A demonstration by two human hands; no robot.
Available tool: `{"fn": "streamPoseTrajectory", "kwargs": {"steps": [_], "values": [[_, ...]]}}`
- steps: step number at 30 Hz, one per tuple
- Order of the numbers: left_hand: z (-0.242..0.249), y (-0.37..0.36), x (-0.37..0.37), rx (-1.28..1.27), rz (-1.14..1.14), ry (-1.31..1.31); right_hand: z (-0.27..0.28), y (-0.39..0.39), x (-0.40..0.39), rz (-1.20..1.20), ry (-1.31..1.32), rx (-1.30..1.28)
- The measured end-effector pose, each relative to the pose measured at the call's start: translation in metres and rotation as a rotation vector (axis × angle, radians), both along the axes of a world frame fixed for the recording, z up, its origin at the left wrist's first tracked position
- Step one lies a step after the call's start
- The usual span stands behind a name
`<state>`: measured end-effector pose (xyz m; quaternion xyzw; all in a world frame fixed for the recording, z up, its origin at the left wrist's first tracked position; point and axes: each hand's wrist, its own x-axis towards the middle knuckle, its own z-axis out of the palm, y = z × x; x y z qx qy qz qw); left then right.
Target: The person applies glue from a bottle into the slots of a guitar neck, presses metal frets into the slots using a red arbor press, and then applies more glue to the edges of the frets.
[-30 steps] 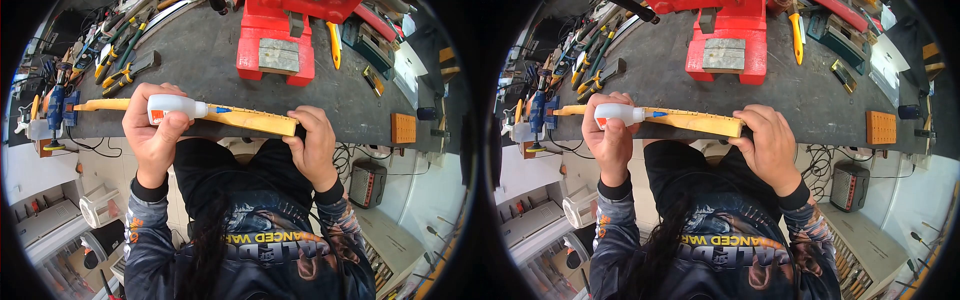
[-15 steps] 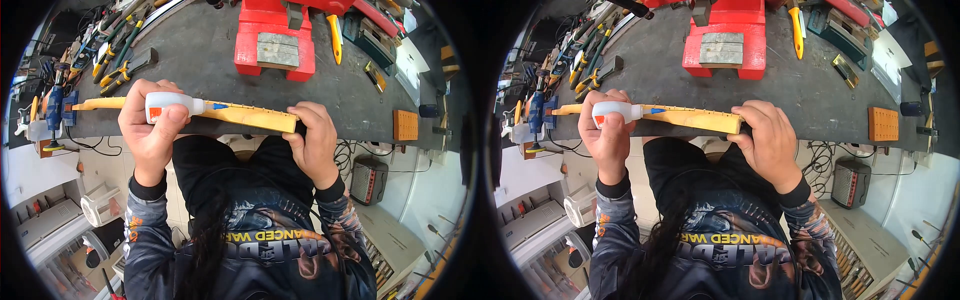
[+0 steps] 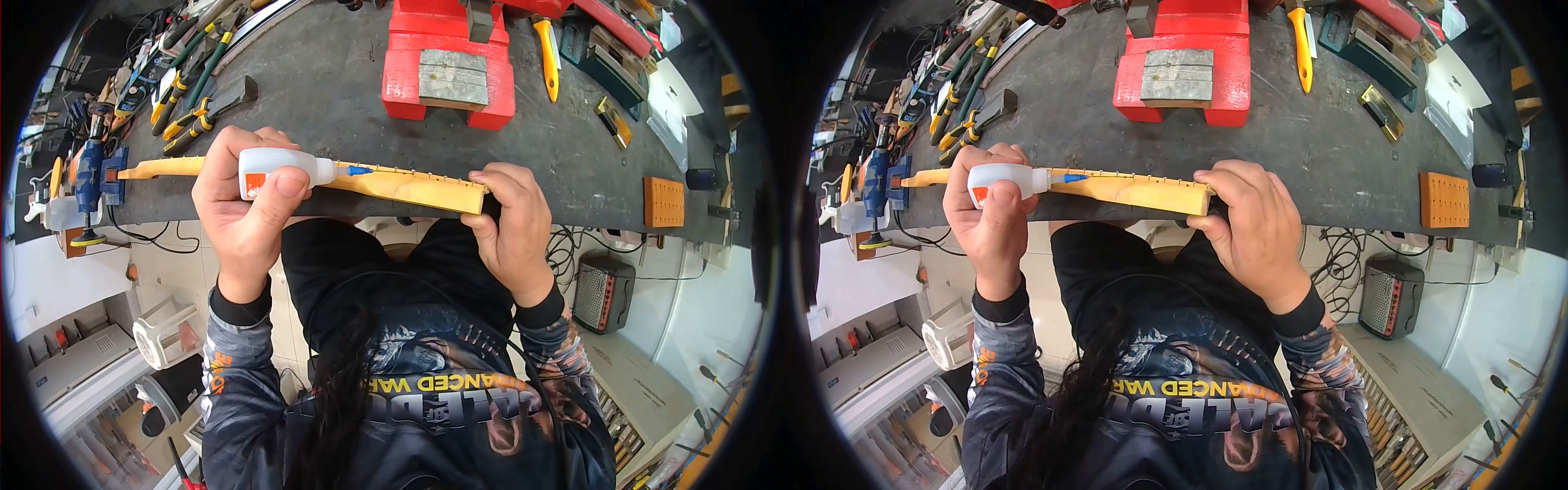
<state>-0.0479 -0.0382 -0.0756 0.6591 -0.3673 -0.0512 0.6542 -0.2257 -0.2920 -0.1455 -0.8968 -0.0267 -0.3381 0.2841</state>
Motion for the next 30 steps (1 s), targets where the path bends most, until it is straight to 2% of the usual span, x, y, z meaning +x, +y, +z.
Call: {"fn": "streamPoseTrajectory", "kwargs": {"steps": [30], "values": [[0.0026,-0.0017,-0.0029,0.002,0.005,0.061,0.0004,-0.0002,0.0,-0.001,0.002,0.005]]}}
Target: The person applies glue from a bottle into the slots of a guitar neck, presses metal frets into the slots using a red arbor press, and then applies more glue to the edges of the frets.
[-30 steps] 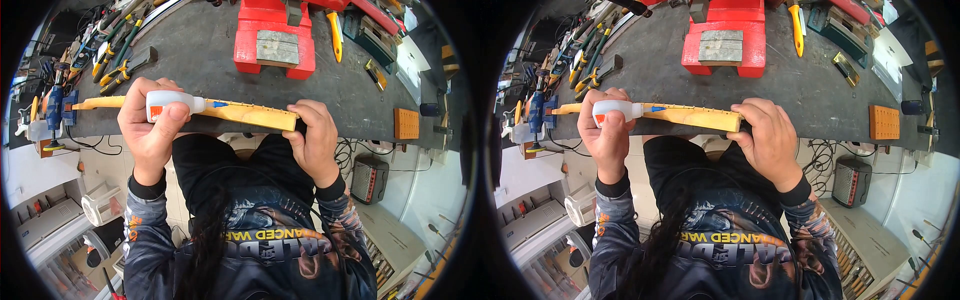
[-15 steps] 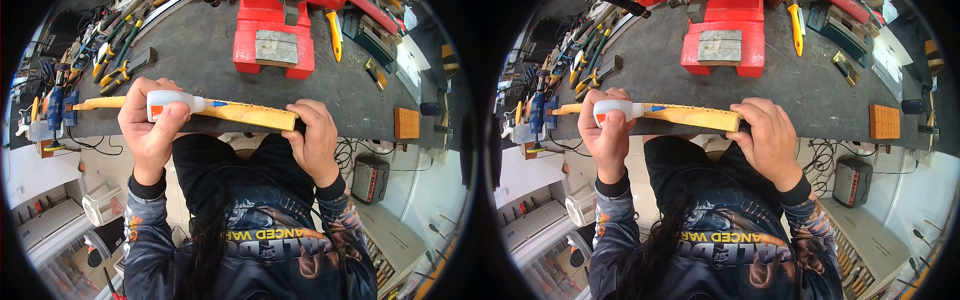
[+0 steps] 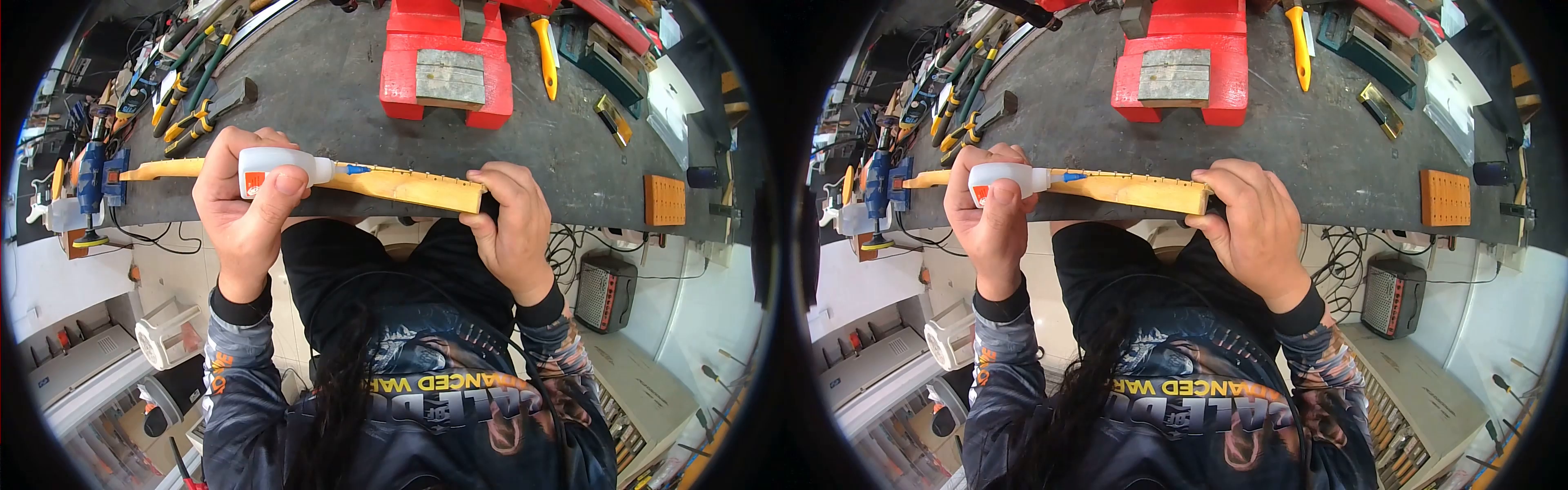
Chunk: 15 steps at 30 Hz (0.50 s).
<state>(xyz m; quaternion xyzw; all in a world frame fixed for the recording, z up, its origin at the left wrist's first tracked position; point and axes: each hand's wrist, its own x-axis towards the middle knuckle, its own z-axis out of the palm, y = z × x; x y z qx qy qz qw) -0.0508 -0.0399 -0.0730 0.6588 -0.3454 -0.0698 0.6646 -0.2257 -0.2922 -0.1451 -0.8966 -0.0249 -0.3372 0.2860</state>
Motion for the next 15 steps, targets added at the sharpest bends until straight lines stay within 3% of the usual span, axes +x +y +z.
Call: {"fn": "streamPoseTrajectory", "kwargs": {"steps": [15], "values": [[0.001,-0.0001,0.0007,0.001,0.003,-0.011,-0.0006,-0.0001,0.0004,-0.004,-0.012,-0.005]]}}
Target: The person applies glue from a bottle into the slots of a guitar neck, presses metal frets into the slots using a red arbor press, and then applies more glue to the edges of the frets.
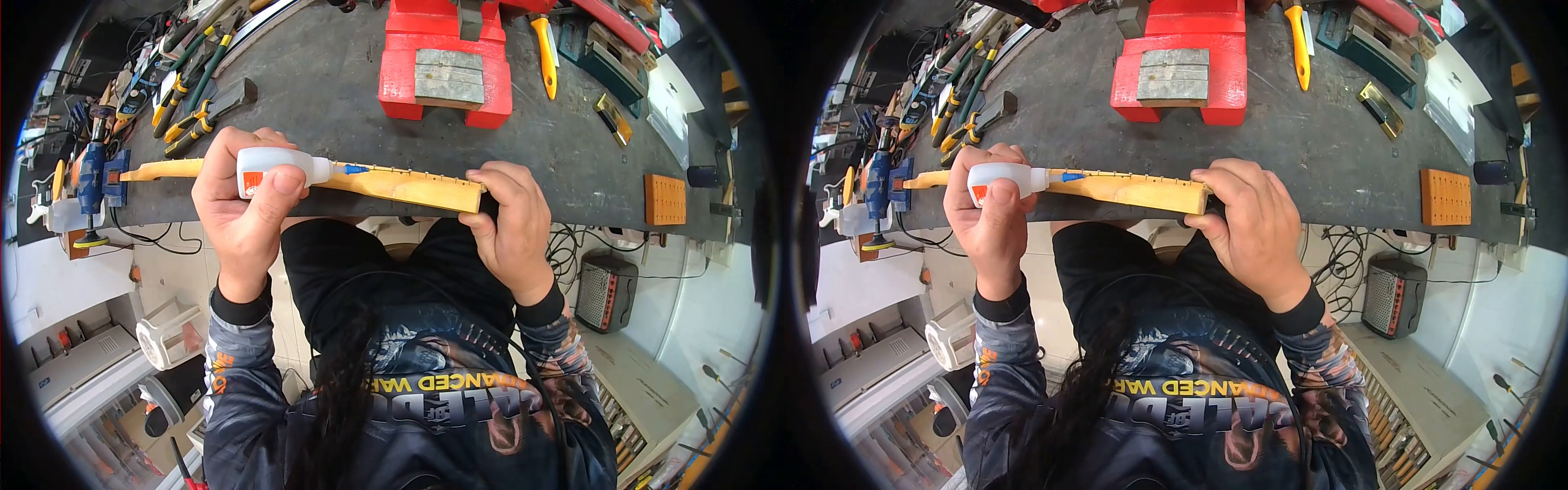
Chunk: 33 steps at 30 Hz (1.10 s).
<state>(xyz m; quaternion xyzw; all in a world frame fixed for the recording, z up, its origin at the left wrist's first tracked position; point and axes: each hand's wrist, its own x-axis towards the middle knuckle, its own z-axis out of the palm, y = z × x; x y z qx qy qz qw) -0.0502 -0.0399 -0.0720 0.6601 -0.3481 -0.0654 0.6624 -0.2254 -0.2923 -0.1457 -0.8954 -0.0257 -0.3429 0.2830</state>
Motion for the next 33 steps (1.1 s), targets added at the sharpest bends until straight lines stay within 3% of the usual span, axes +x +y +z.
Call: {"fn": "streamPoseTrajectory", "kwargs": {"steps": [33], "values": [[0.0027,-0.0021,-0.0039,0.007,0.021,0.04,-0.0011,-0.0002,-0.0002,0.005,0.004,0.002]]}}
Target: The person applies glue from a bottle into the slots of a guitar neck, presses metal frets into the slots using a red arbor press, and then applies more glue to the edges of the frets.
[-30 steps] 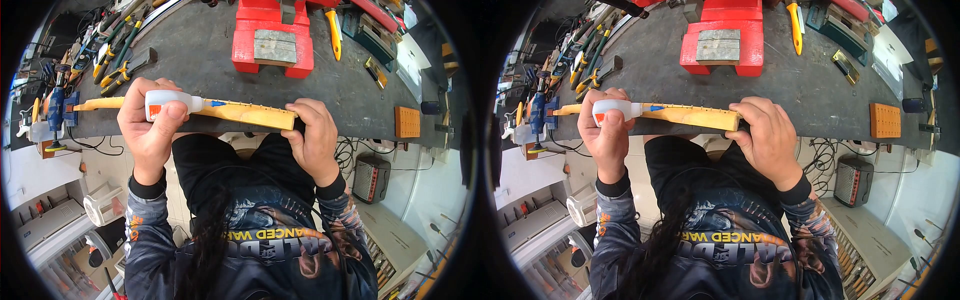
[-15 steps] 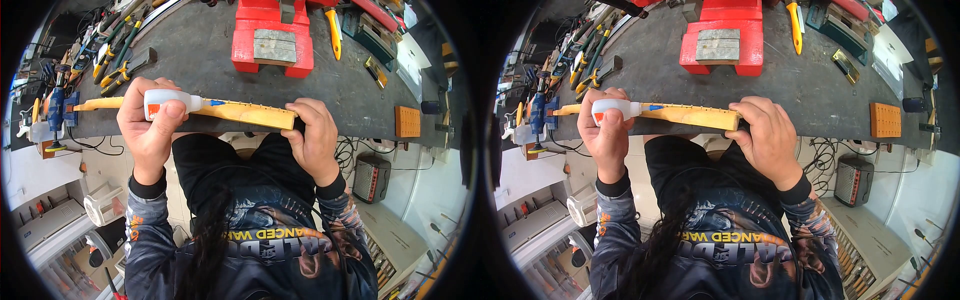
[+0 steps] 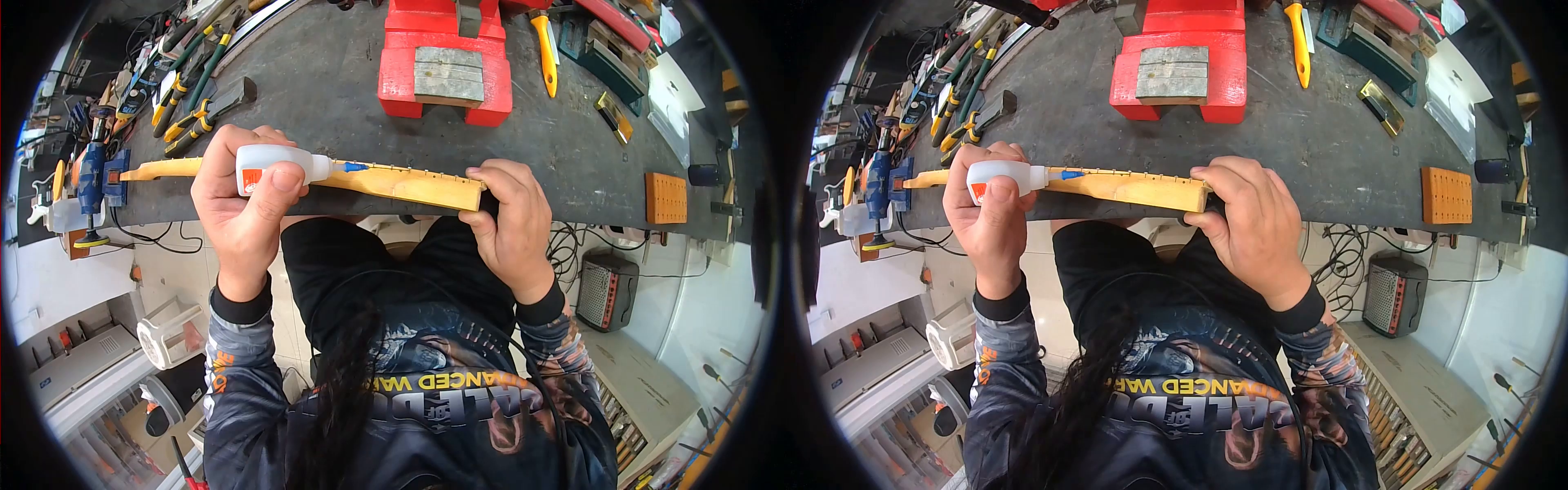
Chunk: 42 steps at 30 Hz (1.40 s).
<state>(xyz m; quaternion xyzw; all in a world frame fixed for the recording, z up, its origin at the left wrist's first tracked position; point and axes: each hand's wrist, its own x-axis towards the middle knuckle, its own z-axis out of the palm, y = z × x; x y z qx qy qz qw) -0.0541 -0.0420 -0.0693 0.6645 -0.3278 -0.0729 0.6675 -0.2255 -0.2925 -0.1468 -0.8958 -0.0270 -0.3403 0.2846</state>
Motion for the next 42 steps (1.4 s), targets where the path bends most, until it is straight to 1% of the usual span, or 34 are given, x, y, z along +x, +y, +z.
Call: {"fn": "streamPoseTrajectory", "kwargs": {"steps": [3,5,14,39,42], "values": [[-0.0005,0.0009,0.0011,0.004,0.0,0.0,0.0001,0.0001,0.0001,0.001,-0.001,0.001],[-0.0024,0.0014,0.0036,0.002,-0.029,-0.045,0.0005,0.0002,0.0001,0.0,-0.001,0.002],[0.0,0.0015,0.0014,-0.005,-0.022,0.005,0.0001,-0.0001,-0.0006,0.001,0.004,0.005],[-0.002,0.0018,0.0035,-0.008,-0.023,-0.006,-0.0009,-0.0004,0.0,0.005,-0.006,0.007],[-0.0036,0.0023,0.0057,-0.009,-0.032,-0.04,-0.0006,-0.0005,0.0002,0.004,-0.01,0.004]]}}
